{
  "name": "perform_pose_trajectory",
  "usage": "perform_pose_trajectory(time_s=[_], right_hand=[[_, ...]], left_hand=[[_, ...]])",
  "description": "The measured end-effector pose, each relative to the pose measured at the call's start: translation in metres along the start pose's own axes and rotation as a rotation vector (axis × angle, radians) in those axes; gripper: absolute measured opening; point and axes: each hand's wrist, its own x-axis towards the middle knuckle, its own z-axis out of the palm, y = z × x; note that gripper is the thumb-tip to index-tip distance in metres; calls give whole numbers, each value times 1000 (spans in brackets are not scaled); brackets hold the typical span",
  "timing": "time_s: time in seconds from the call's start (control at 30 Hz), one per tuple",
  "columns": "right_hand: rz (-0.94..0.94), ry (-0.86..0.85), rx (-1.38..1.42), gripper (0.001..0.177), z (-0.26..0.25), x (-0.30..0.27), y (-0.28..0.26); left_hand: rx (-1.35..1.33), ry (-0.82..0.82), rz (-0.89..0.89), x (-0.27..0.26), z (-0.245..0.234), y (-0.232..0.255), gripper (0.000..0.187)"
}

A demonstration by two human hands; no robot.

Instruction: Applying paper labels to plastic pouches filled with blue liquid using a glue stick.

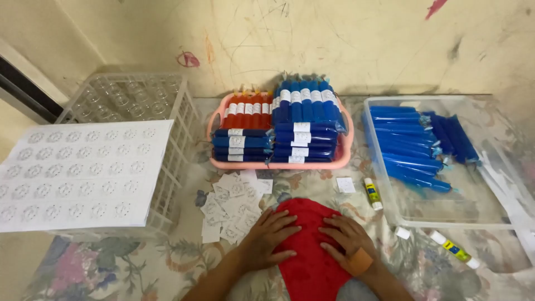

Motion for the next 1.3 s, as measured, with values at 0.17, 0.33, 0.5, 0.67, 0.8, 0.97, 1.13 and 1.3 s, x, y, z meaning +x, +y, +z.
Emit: perform_pose_trajectory(time_s=[0.17,0.33,0.5,0.67,0.8,0.97,1.13,1.3], right_hand=[[8,5,-19,32,-9,5,-11],[-6,29,-26,31,-6,4,-10],[-3,14,-44,32,-1,2,-4],[3,8,-30,32,-2,1,-4],[70,-50,-1,34,-1,-2,0],[-132,403,-208,35,-54,-1,62],[22,540,-490,28,-159,28,178],[1087,10,-576,45,-155,23,356]], left_hand=[[20,3,-1,1,-2,3,58],[43,-15,-8,3,-6,6,59],[33,-26,-25,3,-4,4,57],[38,19,8,2,1,0,55],[-4,11,-7,3,-2,3,55],[-4,28,1,5,-5,4,54],[-30,-67,-60,7,-5,3,55],[-30,-43,-50,6,-2,0,59]])
